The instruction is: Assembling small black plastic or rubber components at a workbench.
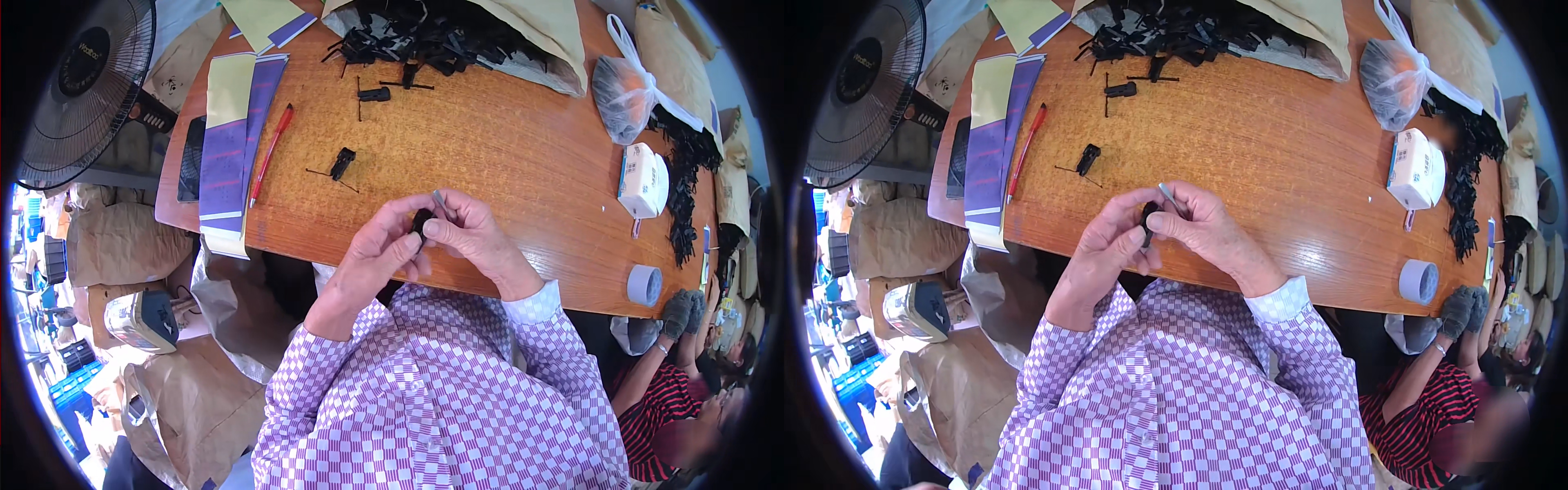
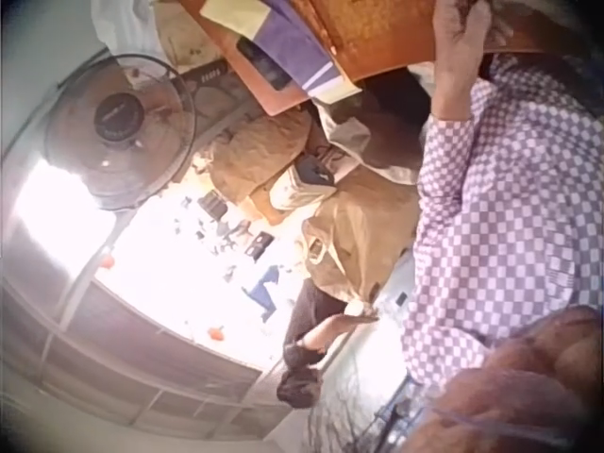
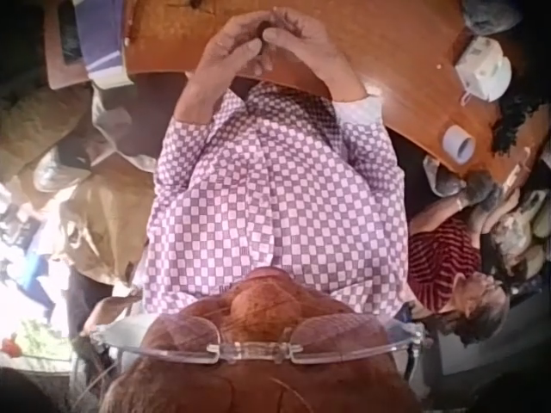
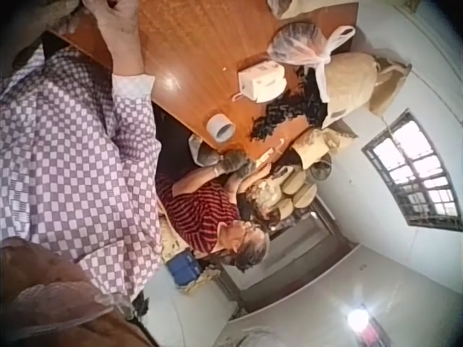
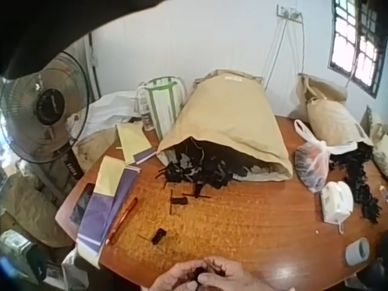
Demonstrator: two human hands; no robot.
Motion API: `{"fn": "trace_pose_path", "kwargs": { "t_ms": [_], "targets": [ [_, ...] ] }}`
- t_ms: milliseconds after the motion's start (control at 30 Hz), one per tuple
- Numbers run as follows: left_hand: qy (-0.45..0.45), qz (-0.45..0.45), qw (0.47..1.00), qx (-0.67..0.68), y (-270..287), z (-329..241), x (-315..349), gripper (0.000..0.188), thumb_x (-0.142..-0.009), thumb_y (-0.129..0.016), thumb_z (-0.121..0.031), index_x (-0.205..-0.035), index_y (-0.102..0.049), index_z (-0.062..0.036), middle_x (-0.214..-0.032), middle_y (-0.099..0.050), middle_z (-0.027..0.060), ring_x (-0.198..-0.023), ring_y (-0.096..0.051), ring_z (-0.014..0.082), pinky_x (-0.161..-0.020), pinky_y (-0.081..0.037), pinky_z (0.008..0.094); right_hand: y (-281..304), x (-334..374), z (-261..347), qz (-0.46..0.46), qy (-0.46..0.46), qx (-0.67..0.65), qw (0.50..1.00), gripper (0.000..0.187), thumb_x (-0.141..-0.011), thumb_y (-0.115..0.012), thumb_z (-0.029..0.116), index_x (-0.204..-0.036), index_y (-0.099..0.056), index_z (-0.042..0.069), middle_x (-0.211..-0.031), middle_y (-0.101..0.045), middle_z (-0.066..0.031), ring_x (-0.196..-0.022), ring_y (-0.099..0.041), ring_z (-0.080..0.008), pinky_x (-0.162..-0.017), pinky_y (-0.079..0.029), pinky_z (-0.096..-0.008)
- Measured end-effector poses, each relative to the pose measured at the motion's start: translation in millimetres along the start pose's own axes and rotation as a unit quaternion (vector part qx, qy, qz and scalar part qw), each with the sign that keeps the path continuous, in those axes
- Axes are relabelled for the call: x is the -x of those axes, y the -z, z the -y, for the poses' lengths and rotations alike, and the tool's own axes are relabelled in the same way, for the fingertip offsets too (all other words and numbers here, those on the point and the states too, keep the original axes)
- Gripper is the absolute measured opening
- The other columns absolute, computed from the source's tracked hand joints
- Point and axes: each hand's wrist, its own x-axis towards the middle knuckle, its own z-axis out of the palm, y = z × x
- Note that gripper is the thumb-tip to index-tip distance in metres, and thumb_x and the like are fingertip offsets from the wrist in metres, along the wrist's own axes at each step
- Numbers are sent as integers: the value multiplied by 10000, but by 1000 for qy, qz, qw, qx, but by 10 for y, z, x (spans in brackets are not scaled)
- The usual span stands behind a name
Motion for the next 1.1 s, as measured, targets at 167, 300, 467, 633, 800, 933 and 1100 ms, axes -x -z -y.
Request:
{"fn": "trace_pose_path", "kwargs": {
  "t_ms": [167,300,467,633,800,933,1100],
  "targets": [
    [-61,-19,986,-152,50,54,49,430,-922,-500,-3,-1340,-404,-39,-1102,-585,66,-881,-615,120,-712,-501,216,-134,-60,46,-18,-11,87,996,180,-925,-590,152,-1039,-563,16,-816,-576,19,-752,-544,-46,-672,-461,-198],
    [-80,-81,981,-158,108,50,103,429,-925,-477,19,-1343,-399,-34,-1119,-592,74,-951,-613,134,-734,-501,226,-344,-100,118,-32,-44,75,996,226,-960,-532,187,-1102,-546,12,-828,-569,20,-763,-549,-47,-682,-478,-195],
    [-79,-127,980,-133,252,103,136,398,-939,-447,13,-1335,-416,-19,-1123,-591,83,-990,-595,129,-786,-488,233,-526,-153,40,-62,-63,120,989,325,-1005,-419,296,-1157,-525,29,-720,-441,65,-563,-362,-18,-476,-271,-169],
    [-211,-198,927,-240,323,146,90,364,-907,-507,27,-1267,-490,-25,-973,-641,133,-888,-635,165,-755,-505,276,-678,-266,-72,-79,-54,135,986,316,-1005,-426,266,-1207,-497,33,-710,-417,67,-563,-356,-15,-477,-268,-167],
    [-174,-217,936,-218,411,104,146,366,-900,-513,33,-1261,-500,-21,-1005,-643,154,-924,-644,193,-776,-505,286,-766,-374,-160,-87,-54,162,981,303,-1003,-435,240,-1230,-487,45,-705,-405,74,-561,-339,-9,-474,-250,-164],
    [-171,-242,928,-223,472,113,172,350,-881,-528,43,-1226,-535,-17,-1021,-647,167,-934,-656,235,-774,-515,304,-817,-440,-234,-86,-50,174,980,294,-1001,-439,200,-1246,-478,42,-826,-484,48,-710,-434,-20,-596,-364,-166],
    [-209,-303,885,-285,554,130,203,325,-854,-549,57,-1170,-579,-13,-1033,-644,184,-926,-657,291,-772,-520,333,-868,-561,-331,-53,-13,211,976,309,-1000,-444,182,-1271,-469,34,-964,-521,32,-888,-463,-32,-768,-408,-183]
  ]
}}
